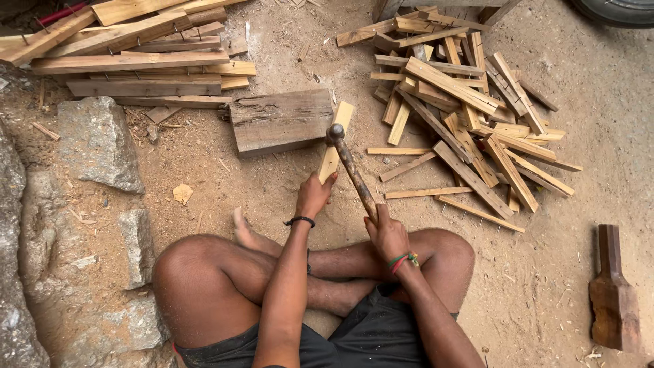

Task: The person sits on the ground and repeatedly splits small wooden planks using a hammer and a wooden block. They pick up a plank, position it on the block, strike it with the hammer to split it, and then place the resulting pieces into a pile.

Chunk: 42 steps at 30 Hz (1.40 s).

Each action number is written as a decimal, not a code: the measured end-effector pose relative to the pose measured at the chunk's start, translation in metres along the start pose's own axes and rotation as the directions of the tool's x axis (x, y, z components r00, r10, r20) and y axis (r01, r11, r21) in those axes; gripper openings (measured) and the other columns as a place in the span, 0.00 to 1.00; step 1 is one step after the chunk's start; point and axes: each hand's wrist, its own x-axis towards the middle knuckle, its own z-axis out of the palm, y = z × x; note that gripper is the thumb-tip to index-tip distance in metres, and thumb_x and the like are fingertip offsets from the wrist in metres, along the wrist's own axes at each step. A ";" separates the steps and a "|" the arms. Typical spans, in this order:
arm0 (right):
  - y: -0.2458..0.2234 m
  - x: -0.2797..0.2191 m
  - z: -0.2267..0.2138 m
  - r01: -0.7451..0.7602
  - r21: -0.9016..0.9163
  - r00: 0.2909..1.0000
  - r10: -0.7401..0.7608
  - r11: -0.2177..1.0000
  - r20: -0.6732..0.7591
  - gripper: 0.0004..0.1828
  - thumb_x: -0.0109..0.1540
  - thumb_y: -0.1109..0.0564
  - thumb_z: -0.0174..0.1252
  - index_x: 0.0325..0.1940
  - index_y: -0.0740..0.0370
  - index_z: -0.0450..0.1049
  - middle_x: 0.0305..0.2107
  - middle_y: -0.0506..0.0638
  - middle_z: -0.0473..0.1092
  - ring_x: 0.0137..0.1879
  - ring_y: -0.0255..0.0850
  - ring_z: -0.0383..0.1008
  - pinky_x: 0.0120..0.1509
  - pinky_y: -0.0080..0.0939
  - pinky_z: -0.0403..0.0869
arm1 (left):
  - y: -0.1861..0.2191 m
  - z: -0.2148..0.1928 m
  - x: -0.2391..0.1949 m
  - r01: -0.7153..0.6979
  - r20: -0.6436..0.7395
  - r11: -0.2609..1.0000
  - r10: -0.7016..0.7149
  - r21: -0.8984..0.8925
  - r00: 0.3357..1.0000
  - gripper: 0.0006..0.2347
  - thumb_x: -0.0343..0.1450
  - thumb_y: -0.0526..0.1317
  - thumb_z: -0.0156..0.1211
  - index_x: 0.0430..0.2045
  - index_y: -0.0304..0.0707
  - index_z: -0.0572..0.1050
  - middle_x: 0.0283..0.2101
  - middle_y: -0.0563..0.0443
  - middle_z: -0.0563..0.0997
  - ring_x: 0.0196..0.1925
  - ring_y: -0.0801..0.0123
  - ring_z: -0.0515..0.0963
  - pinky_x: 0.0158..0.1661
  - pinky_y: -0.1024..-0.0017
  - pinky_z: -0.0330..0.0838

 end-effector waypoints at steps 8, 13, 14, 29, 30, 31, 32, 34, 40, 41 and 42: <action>-0.049 -0.018 -0.082 0.008 0.398 0.965 0.097 0.918 -0.243 0.14 0.68 0.54 0.57 0.45 0.64 0.61 0.16 0.54 0.71 0.19 0.41 0.75 0.19 0.41 0.72 | 0.011 -0.004 -0.008 0.067 0.051 0.988 -0.061 -0.138 0.997 0.23 0.74 0.57 0.56 0.45 0.30 0.77 0.22 0.49 0.81 0.19 0.70 0.82 0.23 0.71 0.75; -0.018 -0.019 -0.050 0.013 0.458 0.947 0.137 0.889 -0.292 0.13 0.69 0.55 0.55 0.46 0.64 0.59 0.21 0.54 0.70 0.19 0.41 0.72 0.20 0.41 0.70 | 0.008 -0.004 -0.005 0.056 0.066 0.982 -0.045 -0.180 0.997 0.22 0.74 0.57 0.55 0.42 0.31 0.77 0.21 0.51 0.80 0.18 0.72 0.81 0.21 0.71 0.75; -0.008 -0.016 -0.036 -0.007 0.346 0.954 0.110 0.938 -0.280 0.13 0.69 0.55 0.55 0.46 0.64 0.59 0.21 0.55 0.72 0.19 0.45 0.75 0.20 0.43 0.72 | 0.006 0.000 -0.006 0.051 0.065 0.983 -0.040 -0.174 0.997 0.23 0.75 0.57 0.55 0.42 0.31 0.77 0.21 0.51 0.80 0.18 0.73 0.81 0.21 0.71 0.75; -0.031 -0.029 -0.054 -0.124 0.534 0.935 0.278 0.836 -0.219 0.13 0.68 0.55 0.57 0.46 0.64 0.62 0.15 0.60 0.70 0.18 0.55 0.73 0.22 0.50 0.68 | 0.006 0.000 0.000 0.060 0.092 0.982 -0.044 -0.182 0.995 0.21 0.76 0.55 0.53 0.46 0.33 0.77 0.20 0.54 0.79 0.17 0.75 0.79 0.19 0.74 0.74; -0.026 -0.030 -0.042 -0.053 0.468 0.942 0.200 0.882 -0.270 0.13 0.67 0.54 0.57 0.47 0.64 0.62 0.18 0.61 0.70 0.20 0.56 0.74 0.22 0.51 0.70 | 0.004 -0.001 -0.003 0.059 0.091 0.983 -0.044 -0.173 0.995 0.21 0.75 0.55 0.53 0.46 0.33 0.77 0.20 0.54 0.79 0.17 0.75 0.79 0.19 0.74 0.74; -0.020 -0.025 -0.025 0.026 0.391 0.939 0.112 0.920 -0.326 0.14 0.67 0.54 0.57 0.49 0.64 0.63 0.20 0.62 0.71 0.22 0.57 0.76 0.23 0.51 0.71 | 0.005 -0.001 -0.003 0.046 0.087 0.984 -0.032 -0.170 0.996 0.21 0.75 0.55 0.54 0.46 0.33 0.77 0.20 0.54 0.79 0.17 0.75 0.79 0.19 0.74 0.74; -0.012 -0.020 -0.008 0.102 0.306 0.928 0.020 0.946 -0.373 0.16 0.66 0.54 0.57 0.51 0.63 0.63 0.23 0.64 0.72 0.24 0.58 0.77 0.24 0.52 0.73 | 0.005 -0.001 -0.004 0.034 0.084 0.985 -0.020 -0.167 0.996 0.21 0.75 0.56 0.54 0.46 0.33 0.77 0.20 0.54 0.78 0.17 0.75 0.79 0.19 0.75 0.74; 0.000 -0.014 0.020 -0.020 0.116 0.982 0.041 0.993 -0.182 0.17 0.65 0.51 0.60 0.50 0.63 0.64 0.19 0.67 0.71 0.25 0.65 0.75 0.28 0.60 0.71 | 0.003 0.001 -0.003 0.030 0.059 0.997 -0.026 -0.065 0.998 0.22 0.75 0.56 0.53 0.47 0.32 0.75 0.20 0.53 0.79 0.17 0.74 0.80 0.18 0.73 0.73; -0.002 -0.011 -0.021 -0.037 0.116 0.996 0.045 0.993 -0.075 0.17 0.65 0.48 0.61 0.49 0.61 0.67 0.21 0.67 0.73 0.30 0.68 0.75 0.30 0.63 0.71 | -0.002 0.002 -0.018 0.048 0.066 0.989 -0.039 -0.139 0.997 0.23 0.74 0.57 0.55 0.48 0.32 0.75 0.23 0.55 0.80 0.19 0.74 0.81 0.21 0.73 0.75; -0.013 -0.003 -0.038 -0.004 0.139 0.994 0.020 0.990 -0.110 0.18 0.64 0.50 0.61 0.50 0.61 0.67 0.21 0.67 0.73 0.30 0.68 0.75 0.29 0.63 0.70 | 0.008 -0.003 -0.010 0.023 0.039 0.986 -0.016 -0.167 0.999 0.24 0.74 0.57 0.57 0.48 0.31 0.76 0.24 0.56 0.80 0.20 0.74 0.81 0.22 0.73 0.75; -0.027 0.007 -0.047 0.024 0.203 0.981 0.016 0.979 -0.192 0.17 0.64 0.50 0.61 0.50 0.61 0.67 0.20 0.66 0.72 0.29 0.65 0.76 0.28 0.61 0.71 | 0.021 -0.012 0.007 0.016 0.038 0.987 -0.010 -0.157 0.999 0.23 0.73 0.57 0.56 0.49 0.33 0.76 0.24 0.55 0.81 0.20 0.74 0.80 0.23 0.73 0.75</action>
